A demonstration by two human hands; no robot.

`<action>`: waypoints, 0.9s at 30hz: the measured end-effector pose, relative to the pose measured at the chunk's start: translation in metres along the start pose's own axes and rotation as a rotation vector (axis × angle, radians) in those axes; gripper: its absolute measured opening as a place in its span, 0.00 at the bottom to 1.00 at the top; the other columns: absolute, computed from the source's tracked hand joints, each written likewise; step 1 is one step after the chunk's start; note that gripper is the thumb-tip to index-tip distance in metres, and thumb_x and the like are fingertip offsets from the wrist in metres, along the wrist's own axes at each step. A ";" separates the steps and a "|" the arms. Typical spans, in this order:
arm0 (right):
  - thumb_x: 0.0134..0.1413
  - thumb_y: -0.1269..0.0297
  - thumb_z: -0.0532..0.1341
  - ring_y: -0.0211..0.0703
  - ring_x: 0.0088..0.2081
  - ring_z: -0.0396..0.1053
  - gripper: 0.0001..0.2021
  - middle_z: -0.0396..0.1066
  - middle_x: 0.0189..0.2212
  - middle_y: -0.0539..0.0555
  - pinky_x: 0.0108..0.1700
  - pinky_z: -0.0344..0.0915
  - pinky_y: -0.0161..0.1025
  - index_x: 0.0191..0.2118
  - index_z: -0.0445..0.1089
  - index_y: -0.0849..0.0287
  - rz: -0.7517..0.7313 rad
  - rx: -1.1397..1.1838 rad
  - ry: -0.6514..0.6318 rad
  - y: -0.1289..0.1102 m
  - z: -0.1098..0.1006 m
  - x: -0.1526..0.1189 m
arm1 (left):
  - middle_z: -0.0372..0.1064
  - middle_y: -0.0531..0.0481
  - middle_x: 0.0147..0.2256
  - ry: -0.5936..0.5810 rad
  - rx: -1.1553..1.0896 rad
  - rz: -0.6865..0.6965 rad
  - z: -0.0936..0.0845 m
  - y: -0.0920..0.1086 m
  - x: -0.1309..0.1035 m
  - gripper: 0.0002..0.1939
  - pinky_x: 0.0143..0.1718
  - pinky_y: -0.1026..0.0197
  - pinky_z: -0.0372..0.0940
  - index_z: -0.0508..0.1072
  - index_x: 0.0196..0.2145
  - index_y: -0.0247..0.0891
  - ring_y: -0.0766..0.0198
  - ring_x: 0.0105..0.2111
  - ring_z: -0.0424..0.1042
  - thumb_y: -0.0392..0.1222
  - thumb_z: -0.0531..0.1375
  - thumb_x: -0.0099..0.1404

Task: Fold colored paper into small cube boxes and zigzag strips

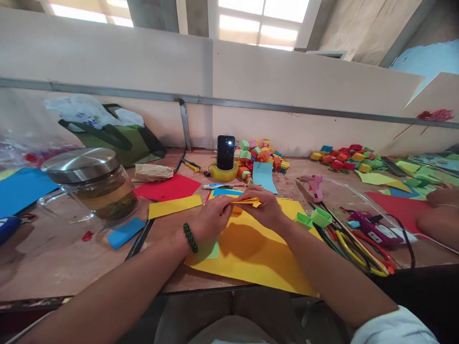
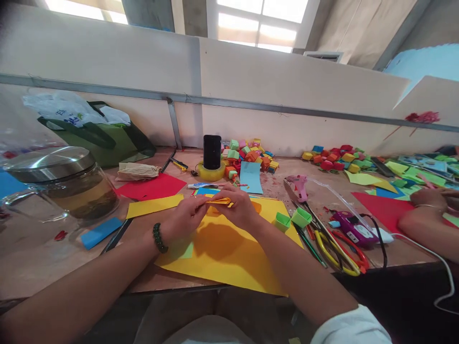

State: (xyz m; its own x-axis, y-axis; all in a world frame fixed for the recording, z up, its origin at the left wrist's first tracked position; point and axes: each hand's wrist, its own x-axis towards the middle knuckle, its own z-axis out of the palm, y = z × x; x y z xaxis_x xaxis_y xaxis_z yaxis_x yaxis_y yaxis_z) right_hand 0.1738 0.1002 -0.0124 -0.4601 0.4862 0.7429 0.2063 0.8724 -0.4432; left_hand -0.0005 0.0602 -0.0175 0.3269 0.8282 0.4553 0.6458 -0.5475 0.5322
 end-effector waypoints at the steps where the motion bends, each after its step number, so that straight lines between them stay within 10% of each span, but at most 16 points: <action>1: 0.56 0.62 0.62 0.39 0.32 0.68 0.05 0.69 0.24 0.50 0.38 0.67 0.39 0.32 0.73 0.55 -0.013 -0.016 0.013 0.000 0.000 0.000 | 0.70 0.49 0.29 -0.004 0.001 0.006 -0.001 0.001 0.000 0.11 0.34 0.63 0.62 0.72 0.34 0.37 0.63 0.30 0.67 0.34 0.49 0.63; 10: 0.56 0.67 0.60 0.38 0.28 0.68 0.04 0.69 0.26 0.51 0.30 0.66 0.35 0.33 0.72 0.56 -0.115 -0.136 0.024 -0.002 -0.002 -0.001 | 0.66 0.50 0.23 0.038 -0.026 -0.055 0.000 0.000 0.000 0.13 0.28 0.63 0.59 0.66 0.23 0.37 0.64 0.25 0.63 0.37 0.48 0.63; 19: 0.61 0.75 0.50 0.39 0.28 0.66 0.11 0.69 0.26 0.54 0.32 0.67 0.35 0.38 0.70 0.58 -0.448 -0.578 -0.019 -0.019 0.005 -0.006 | 0.63 0.54 0.22 0.054 -0.794 -0.359 0.014 0.002 0.001 0.17 0.29 0.63 0.65 0.64 0.24 0.36 0.68 0.24 0.65 0.54 0.57 0.58; 27: 0.57 0.77 0.52 0.40 0.31 0.68 0.10 0.71 0.29 0.56 0.33 0.68 0.36 0.41 0.68 0.61 -0.454 -0.614 -0.009 -0.019 0.008 -0.004 | 0.68 0.50 0.30 0.079 -1.003 -0.409 0.010 0.003 0.000 0.13 0.38 0.61 0.65 0.69 0.31 0.36 0.63 0.34 0.68 0.49 0.57 0.56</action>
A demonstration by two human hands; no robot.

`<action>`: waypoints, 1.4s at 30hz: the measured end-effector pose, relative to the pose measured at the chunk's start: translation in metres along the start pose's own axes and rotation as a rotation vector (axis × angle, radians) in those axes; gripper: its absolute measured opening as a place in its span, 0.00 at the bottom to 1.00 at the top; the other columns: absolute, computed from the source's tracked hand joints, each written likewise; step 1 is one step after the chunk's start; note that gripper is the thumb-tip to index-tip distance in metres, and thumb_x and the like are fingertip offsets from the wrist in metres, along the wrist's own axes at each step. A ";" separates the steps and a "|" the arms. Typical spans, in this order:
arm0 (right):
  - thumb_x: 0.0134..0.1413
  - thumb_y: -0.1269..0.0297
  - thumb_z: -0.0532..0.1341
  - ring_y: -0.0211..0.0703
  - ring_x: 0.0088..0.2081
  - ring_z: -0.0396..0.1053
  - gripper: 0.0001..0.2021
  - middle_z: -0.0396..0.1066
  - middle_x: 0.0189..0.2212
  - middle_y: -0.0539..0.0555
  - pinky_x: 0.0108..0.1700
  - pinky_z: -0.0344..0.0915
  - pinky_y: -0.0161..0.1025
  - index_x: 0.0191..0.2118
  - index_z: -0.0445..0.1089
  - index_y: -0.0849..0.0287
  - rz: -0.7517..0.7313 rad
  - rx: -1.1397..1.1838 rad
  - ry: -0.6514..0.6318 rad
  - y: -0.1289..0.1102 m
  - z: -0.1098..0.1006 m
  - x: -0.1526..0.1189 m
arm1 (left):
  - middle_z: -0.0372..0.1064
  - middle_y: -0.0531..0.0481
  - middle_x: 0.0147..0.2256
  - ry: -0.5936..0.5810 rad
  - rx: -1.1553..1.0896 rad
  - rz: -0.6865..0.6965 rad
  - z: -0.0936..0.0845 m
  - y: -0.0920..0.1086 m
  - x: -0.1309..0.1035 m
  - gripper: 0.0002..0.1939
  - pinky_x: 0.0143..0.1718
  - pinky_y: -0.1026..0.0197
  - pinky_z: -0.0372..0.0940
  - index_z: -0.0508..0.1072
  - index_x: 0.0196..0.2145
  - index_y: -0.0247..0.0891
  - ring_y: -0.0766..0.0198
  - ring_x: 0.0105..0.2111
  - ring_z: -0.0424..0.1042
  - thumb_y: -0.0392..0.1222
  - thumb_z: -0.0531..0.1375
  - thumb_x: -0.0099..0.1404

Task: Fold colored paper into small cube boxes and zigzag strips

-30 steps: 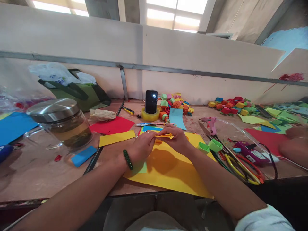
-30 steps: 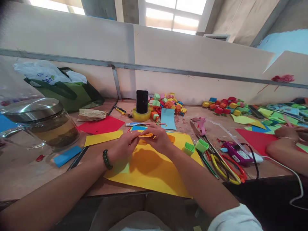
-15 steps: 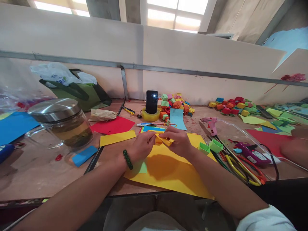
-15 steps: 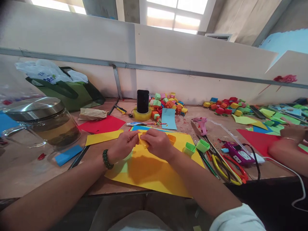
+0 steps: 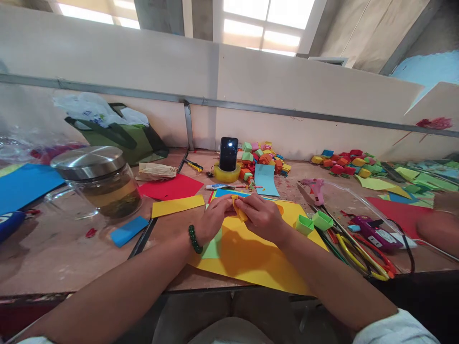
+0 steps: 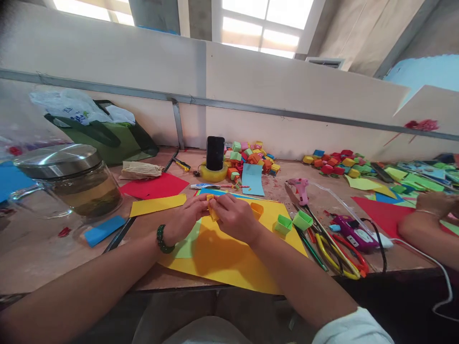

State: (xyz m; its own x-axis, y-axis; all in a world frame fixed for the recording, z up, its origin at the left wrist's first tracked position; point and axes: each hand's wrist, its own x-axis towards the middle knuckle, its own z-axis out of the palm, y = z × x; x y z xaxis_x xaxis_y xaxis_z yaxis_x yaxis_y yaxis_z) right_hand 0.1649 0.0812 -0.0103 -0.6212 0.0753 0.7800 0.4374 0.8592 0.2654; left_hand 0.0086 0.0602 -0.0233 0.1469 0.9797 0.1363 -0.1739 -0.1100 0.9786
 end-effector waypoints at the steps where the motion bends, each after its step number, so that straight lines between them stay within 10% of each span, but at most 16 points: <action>1: 0.57 0.76 0.53 0.40 0.31 0.68 0.09 0.70 0.29 0.56 0.32 0.67 0.36 0.40 0.68 0.61 0.025 0.030 -0.007 0.000 0.000 -0.001 | 0.68 0.50 0.30 -0.008 0.054 0.030 -0.001 0.001 0.000 0.12 0.38 0.61 0.65 0.69 0.31 0.36 0.64 0.34 0.68 0.48 0.56 0.57; 10: 0.59 0.65 0.59 0.34 0.25 0.64 0.04 0.66 0.27 0.50 0.28 0.65 0.32 0.33 0.67 0.57 0.421 0.378 0.011 0.009 0.006 -0.004 | 0.67 0.49 0.26 -0.032 0.647 0.313 0.003 -0.004 -0.002 0.10 0.33 0.60 0.64 0.65 0.27 0.37 0.64 0.28 0.65 0.39 0.48 0.63; 16: 0.64 0.61 0.53 0.38 0.30 0.64 0.14 0.65 0.24 0.51 0.32 0.63 0.36 0.27 0.62 0.57 0.428 0.393 0.022 0.012 0.010 -0.005 | 0.71 0.48 0.25 -0.125 0.401 0.165 0.001 0.004 -0.001 0.18 0.32 0.62 0.67 0.70 0.27 0.35 0.63 0.28 0.71 0.52 0.54 0.63; 24: 0.56 0.48 0.58 0.34 0.24 0.59 0.17 0.63 0.23 0.49 0.25 0.57 0.33 0.27 0.64 0.58 0.722 0.722 -0.098 0.016 0.009 -0.003 | 0.73 0.48 0.25 -0.085 0.459 0.128 -0.005 0.003 0.000 0.18 0.31 0.63 0.67 0.75 0.26 0.35 0.62 0.28 0.72 0.54 0.60 0.59; 32: 0.37 0.39 0.66 0.30 0.19 0.57 0.25 0.59 0.17 0.43 0.23 0.60 0.31 0.26 0.63 0.57 1.197 1.260 0.096 0.018 0.020 0.001 | 0.72 0.46 0.38 0.029 0.048 -0.008 -0.003 0.008 0.005 0.29 0.32 0.66 0.66 0.72 0.43 0.35 0.64 0.35 0.72 0.56 0.68 0.48; 36: 0.37 0.39 0.66 0.31 0.20 0.61 0.25 0.64 0.19 0.45 0.25 0.63 0.32 0.26 0.64 0.58 1.203 1.355 -0.006 0.008 0.026 0.000 | 0.70 0.48 0.27 -0.018 0.248 0.064 -0.003 -0.003 0.008 0.23 0.29 0.65 0.65 0.71 0.28 0.34 0.64 0.30 0.71 0.61 0.57 0.58; 42: 0.41 0.48 0.68 0.34 0.25 0.64 0.20 0.66 0.24 0.47 0.28 0.64 0.33 0.32 0.67 0.58 1.001 1.077 -0.141 0.011 0.022 -0.006 | 0.67 0.51 0.25 0.011 0.807 0.186 -0.010 -0.003 0.004 0.09 0.29 0.63 0.62 0.66 0.29 0.38 0.65 0.25 0.66 0.40 0.49 0.64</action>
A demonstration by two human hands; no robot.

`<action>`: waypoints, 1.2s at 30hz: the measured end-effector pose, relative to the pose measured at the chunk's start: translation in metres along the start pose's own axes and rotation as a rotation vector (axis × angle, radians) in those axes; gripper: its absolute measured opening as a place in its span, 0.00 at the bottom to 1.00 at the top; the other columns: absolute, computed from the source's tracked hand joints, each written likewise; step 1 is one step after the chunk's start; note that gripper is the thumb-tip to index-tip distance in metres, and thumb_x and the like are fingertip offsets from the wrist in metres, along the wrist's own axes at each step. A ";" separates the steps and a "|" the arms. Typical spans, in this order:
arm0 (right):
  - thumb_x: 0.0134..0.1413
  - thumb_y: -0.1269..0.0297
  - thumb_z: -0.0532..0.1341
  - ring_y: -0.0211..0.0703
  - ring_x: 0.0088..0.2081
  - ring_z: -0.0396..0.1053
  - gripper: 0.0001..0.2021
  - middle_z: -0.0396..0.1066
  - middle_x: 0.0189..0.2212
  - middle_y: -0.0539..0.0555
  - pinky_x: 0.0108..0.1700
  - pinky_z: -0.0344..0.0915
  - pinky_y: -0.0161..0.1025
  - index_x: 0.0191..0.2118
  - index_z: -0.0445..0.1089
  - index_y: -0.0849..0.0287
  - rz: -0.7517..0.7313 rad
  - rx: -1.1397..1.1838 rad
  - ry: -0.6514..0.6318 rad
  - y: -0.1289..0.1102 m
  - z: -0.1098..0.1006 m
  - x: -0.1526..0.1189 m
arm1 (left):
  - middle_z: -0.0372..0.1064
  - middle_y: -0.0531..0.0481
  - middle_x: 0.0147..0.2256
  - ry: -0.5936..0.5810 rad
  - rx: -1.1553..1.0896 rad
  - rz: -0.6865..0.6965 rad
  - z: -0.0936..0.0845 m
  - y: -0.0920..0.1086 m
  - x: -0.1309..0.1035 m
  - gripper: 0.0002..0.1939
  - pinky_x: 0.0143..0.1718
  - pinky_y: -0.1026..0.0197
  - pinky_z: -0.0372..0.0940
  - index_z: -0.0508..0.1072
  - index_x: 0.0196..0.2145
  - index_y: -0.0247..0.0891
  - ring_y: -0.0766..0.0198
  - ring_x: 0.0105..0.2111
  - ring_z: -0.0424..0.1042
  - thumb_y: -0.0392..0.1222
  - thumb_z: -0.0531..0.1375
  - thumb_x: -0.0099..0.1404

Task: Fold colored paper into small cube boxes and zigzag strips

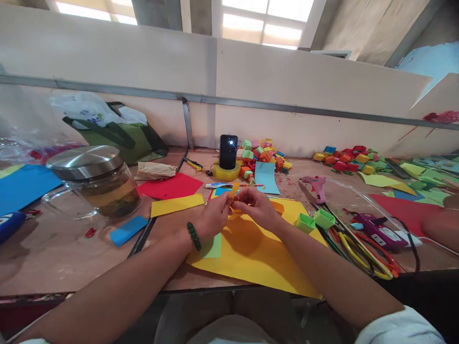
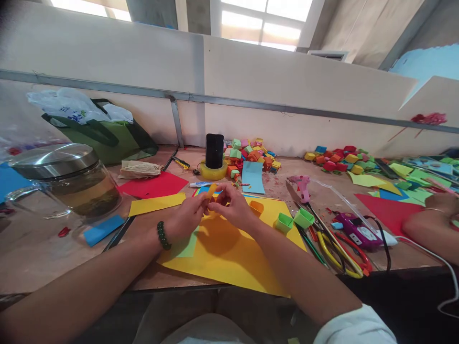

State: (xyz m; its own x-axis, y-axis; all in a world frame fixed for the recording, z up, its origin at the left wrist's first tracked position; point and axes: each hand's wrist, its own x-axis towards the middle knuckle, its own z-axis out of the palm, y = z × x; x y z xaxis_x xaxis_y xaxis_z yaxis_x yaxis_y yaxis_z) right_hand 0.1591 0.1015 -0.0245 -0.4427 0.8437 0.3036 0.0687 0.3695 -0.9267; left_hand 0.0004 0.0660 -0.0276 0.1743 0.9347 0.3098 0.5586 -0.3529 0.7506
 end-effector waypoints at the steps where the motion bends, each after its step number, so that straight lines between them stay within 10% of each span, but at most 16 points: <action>1: 0.41 0.50 0.69 0.34 0.25 0.64 0.19 0.66 0.24 0.47 0.28 0.64 0.33 0.34 0.68 0.58 -0.037 -0.035 -0.001 -0.001 -0.002 0.000 | 0.67 0.51 0.25 -0.024 0.078 0.010 -0.001 0.001 -0.001 0.08 0.29 0.62 0.61 0.66 0.29 0.38 0.64 0.25 0.66 0.38 0.49 0.63; 16: 0.53 0.54 0.62 0.37 0.27 0.65 0.12 0.68 0.24 0.51 0.25 0.64 0.33 0.27 0.72 0.57 -0.343 -0.277 0.042 -0.014 -0.012 -0.003 | 0.74 0.50 0.29 -0.002 -0.090 -0.006 -0.003 0.003 0.000 0.24 0.31 0.64 0.64 0.65 0.55 0.34 0.63 0.29 0.70 0.35 0.52 0.60; 23: 0.54 0.54 0.62 0.37 0.27 0.64 0.13 0.67 0.24 0.52 0.26 0.64 0.33 0.28 0.72 0.58 -0.373 -0.346 0.059 -0.007 -0.011 -0.003 | 0.73 0.48 0.32 -0.052 0.054 0.097 -0.004 0.008 -0.002 0.15 0.36 0.61 0.63 0.74 0.36 0.38 0.61 0.33 0.69 0.32 0.47 0.62; 36: 0.55 0.52 0.61 0.36 0.25 0.65 0.14 0.68 0.23 0.51 0.25 0.66 0.33 0.27 0.73 0.57 -0.425 -0.397 0.123 -0.010 -0.006 -0.006 | 0.67 0.48 0.28 -0.075 0.119 0.074 -0.002 0.006 -0.003 0.11 0.32 0.60 0.60 0.66 0.29 0.38 0.61 0.28 0.64 0.37 0.46 0.66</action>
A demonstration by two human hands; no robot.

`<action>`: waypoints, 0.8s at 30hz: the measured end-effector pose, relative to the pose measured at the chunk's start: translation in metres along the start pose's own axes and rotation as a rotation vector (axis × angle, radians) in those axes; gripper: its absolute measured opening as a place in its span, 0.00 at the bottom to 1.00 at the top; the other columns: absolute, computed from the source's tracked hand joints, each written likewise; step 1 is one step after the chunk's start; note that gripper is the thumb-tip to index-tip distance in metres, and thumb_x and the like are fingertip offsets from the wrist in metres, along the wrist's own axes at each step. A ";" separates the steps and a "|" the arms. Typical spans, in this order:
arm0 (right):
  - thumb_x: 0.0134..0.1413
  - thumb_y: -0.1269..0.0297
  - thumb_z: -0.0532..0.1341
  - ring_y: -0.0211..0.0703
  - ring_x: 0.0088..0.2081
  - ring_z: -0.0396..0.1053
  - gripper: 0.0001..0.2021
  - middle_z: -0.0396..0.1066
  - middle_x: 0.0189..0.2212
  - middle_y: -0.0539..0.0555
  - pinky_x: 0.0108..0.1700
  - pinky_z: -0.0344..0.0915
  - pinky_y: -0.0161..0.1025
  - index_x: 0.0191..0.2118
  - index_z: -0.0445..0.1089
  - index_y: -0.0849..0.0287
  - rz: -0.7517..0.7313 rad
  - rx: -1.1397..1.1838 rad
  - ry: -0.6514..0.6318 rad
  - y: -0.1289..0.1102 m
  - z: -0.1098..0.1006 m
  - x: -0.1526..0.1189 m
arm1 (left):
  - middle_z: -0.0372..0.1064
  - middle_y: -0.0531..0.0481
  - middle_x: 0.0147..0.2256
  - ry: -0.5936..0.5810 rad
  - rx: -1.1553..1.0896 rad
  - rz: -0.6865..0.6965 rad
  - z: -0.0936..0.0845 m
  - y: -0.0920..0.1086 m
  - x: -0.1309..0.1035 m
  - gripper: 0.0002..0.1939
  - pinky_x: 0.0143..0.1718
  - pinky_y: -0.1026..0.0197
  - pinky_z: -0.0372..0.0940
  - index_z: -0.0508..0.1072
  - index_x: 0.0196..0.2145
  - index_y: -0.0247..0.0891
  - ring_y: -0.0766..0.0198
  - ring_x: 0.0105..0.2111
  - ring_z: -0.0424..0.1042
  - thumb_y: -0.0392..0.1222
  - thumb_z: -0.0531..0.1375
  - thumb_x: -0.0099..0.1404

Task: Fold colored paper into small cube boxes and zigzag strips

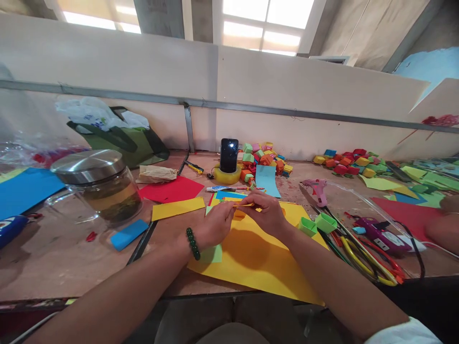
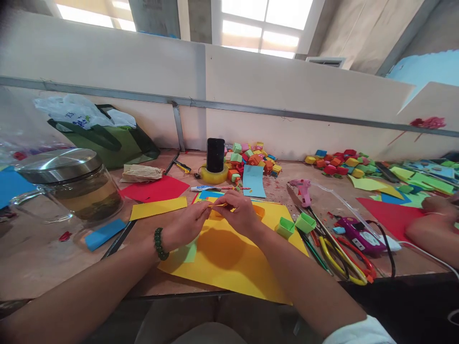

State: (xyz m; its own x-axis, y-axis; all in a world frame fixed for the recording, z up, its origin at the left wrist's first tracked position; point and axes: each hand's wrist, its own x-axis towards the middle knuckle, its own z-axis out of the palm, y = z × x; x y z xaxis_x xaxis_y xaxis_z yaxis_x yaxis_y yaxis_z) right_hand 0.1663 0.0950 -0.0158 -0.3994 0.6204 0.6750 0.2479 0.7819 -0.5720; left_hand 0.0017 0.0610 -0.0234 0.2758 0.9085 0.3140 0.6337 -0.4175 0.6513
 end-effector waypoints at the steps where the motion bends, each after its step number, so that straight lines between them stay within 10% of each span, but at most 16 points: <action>1: 0.55 0.53 0.62 0.36 0.25 0.65 0.13 0.68 0.23 0.51 0.25 0.66 0.33 0.27 0.73 0.57 0.002 -0.005 -0.003 0.000 0.000 0.000 | 0.67 0.49 0.27 0.006 -0.017 0.005 0.000 0.000 0.000 0.11 0.32 0.60 0.60 0.65 0.29 0.38 0.62 0.28 0.64 0.37 0.46 0.65; 11: 0.58 0.63 0.58 0.37 0.25 0.68 0.08 0.69 0.24 0.53 0.27 0.68 0.33 0.30 0.72 0.56 -0.155 -0.091 -0.042 -0.002 0.005 -0.007 | 0.59 0.54 0.21 0.096 -0.158 -0.089 -0.002 0.001 0.003 0.12 0.27 0.62 0.56 0.59 0.20 0.39 0.65 0.24 0.58 0.38 0.48 0.61; 24: 0.58 0.73 0.55 0.38 0.29 0.72 0.09 0.72 0.27 0.55 0.30 0.69 0.33 0.38 0.72 0.58 -0.488 -0.456 -0.011 -0.016 0.008 -0.010 | 0.71 0.47 0.29 0.043 -1.095 -0.317 0.000 0.006 0.002 0.16 0.30 0.63 0.66 0.73 0.29 0.34 0.63 0.31 0.69 0.51 0.60 0.51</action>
State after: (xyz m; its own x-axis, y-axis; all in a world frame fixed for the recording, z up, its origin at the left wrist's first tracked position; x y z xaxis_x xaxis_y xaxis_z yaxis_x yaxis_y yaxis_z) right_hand 0.1592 0.0758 -0.0167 -0.5689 0.1904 0.8000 0.3838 0.9219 0.0535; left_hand 0.0061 0.0606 -0.0183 0.1772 0.9835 0.0375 -0.3064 0.0190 0.9517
